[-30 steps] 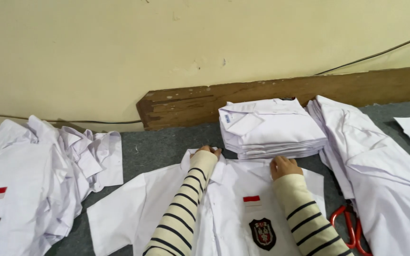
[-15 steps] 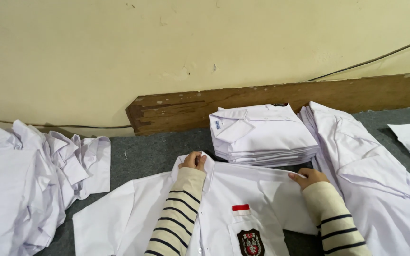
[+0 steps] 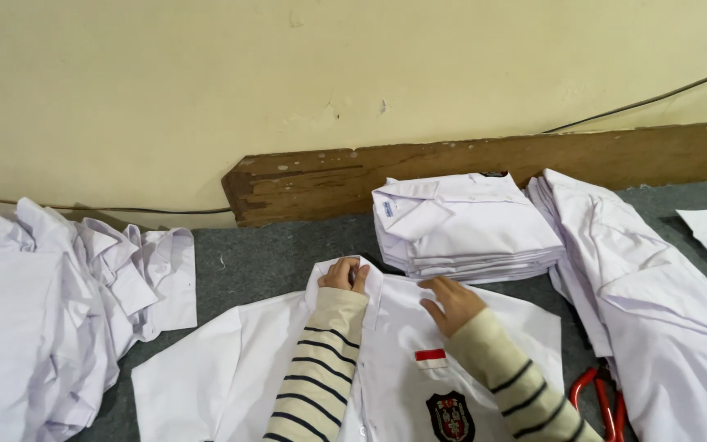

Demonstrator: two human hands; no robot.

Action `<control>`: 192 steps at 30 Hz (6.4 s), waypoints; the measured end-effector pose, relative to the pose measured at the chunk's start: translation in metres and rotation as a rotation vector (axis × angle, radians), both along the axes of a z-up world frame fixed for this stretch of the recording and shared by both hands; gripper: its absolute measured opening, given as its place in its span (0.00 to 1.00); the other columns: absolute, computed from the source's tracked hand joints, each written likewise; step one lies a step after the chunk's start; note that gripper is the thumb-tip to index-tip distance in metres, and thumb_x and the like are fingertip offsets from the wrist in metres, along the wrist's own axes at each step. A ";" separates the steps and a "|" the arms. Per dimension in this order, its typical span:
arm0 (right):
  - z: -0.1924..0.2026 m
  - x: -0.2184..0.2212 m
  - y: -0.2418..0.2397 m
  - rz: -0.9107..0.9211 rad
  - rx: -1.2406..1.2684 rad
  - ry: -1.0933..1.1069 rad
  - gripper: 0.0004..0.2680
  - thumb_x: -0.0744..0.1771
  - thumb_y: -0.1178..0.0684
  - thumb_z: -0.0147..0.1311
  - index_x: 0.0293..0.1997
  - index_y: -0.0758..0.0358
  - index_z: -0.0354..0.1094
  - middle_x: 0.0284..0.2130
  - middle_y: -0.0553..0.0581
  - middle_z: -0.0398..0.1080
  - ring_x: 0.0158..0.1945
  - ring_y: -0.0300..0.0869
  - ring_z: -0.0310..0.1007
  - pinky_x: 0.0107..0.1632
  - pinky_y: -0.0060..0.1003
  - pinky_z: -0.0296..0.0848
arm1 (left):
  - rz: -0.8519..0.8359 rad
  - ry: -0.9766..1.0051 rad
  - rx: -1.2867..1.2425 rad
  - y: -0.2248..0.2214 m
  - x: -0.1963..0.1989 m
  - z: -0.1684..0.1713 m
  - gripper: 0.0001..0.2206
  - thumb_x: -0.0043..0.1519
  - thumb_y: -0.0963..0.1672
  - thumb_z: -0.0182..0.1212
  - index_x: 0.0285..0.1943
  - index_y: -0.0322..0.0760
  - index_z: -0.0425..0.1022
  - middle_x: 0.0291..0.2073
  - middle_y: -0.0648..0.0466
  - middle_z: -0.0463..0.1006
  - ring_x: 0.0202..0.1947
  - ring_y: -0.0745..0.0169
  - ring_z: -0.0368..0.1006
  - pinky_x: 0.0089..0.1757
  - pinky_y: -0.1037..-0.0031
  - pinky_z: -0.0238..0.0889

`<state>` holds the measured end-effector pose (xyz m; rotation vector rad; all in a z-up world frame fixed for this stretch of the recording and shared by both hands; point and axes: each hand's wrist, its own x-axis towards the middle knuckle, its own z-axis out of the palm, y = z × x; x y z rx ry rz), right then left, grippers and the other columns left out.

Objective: Folding a white school shirt on a work table in a garment factory

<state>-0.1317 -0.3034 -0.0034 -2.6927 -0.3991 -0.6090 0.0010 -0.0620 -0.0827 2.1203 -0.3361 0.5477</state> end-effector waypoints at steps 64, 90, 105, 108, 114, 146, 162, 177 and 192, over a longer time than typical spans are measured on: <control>0.065 0.170 -0.038 -0.338 0.084 -0.278 0.09 0.66 0.49 0.62 0.49 0.51 0.71 0.50 0.61 0.65 0.50 0.65 0.75 0.53 0.60 0.75 | 0.405 -0.073 0.740 0.154 0.054 0.177 0.15 0.62 0.57 0.61 0.50 0.55 0.71 0.50 0.62 0.68 0.53 0.57 0.66 0.52 0.57 0.56; -0.122 0.086 0.067 -0.063 0.268 -0.085 0.08 0.56 0.47 0.66 0.32 0.45 0.70 0.24 0.42 0.65 0.30 0.41 0.76 0.34 0.34 0.77 | -0.210 0.116 0.511 0.026 -0.052 0.037 0.13 0.60 0.54 0.62 0.49 0.56 0.73 0.40 0.62 0.71 0.49 0.57 0.71 0.50 0.60 0.68; -0.138 0.091 0.053 0.025 0.144 0.006 0.06 0.64 0.46 0.61 0.35 0.50 0.67 0.29 0.50 0.67 0.36 0.48 0.77 0.38 0.39 0.79 | -0.256 0.136 0.497 0.023 -0.042 0.018 0.10 0.58 0.57 0.63 0.40 0.61 0.72 0.34 0.67 0.68 0.48 0.64 0.68 0.51 0.60 0.62; -0.151 0.093 0.052 0.003 0.082 0.015 0.05 0.67 0.46 0.56 0.37 0.51 0.67 0.31 0.50 0.67 0.38 0.47 0.77 0.40 0.37 0.79 | -0.255 0.165 0.513 0.023 -0.039 0.014 0.10 0.57 0.57 0.63 0.39 0.63 0.71 0.33 0.68 0.68 0.49 0.65 0.67 0.51 0.60 0.61; -0.156 0.098 0.048 0.001 0.314 0.236 0.04 0.68 0.49 0.56 0.43 0.51 0.68 0.37 0.56 0.72 0.45 0.54 0.77 0.47 0.46 0.78 | -0.249 0.180 0.469 0.022 -0.040 0.016 0.08 0.58 0.55 0.62 0.40 0.63 0.71 0.33 0.70 0.72 0.50 0.66 0.69 0.52 0.61 0.60; -0.108 0.065 0.086 -0.156 0.482 -0.023 0.08 0.62 0.49 0.65 0.39 0.44 0.69 0.30 0.48 0.78 0.35 0.45 0.81 0.39 0.39 0.79 | -0.250 0.196 0.345 0.021 -0.032 -0.007 0.07 0.55 0.54 0.64 0.38 0.65 0.74 0.31 0.73 0.79 0.45 0.69 0.74 0.51 0.64 0.60; -0.096 0.060 0.081 -0.096 0.556 0.085 0.18 0.62 0.55 0.61 0.54 0.48 0.57 0.35 0.44 0.81 0.35 0.47 0.82 0.40 0.41 0.81 | -0.276 0.287 0.297 0.025 -0.029 0.009 0.07 0.57 0.53 0.65 0.41 0.62 0.75 0.36 0.71 0.83 0.47 0.67 0.75 0.53 0.65 0.61; -0.099 0.066 0.073 -0.026 0.690 0.382 0.17 0.61 0.53 0.66 0.54 0.46 0.68 0.36 0.52 0.79 0.36 0.48 0.80 0.42 0.41 0.80 | -0.265 0.479 0.345 0.026 -0.028 0.018 0.08 0.56 0.57 0.65 0.41 0.68 0.76 0.37 0.74 0.81 0.47 0.71 0.75 0.55 0.72 0.60; -0.081 0.062 0.067 -0.005 0.754 0.325 0.15 0.60 0.55 0.66 0.50 0.45 0.72 0.32 0.48 0.81 0.35 0.41 0.80 0.45 0.36 0.77 | -0.303 0.507 0.315 0.029 -0.032 0.034 0.10 0.53 0.56 0.68 0.40 0.67 0.77 0.36 0.76 0.83 0.41 0.70 0.74 0.52 0.74 0.61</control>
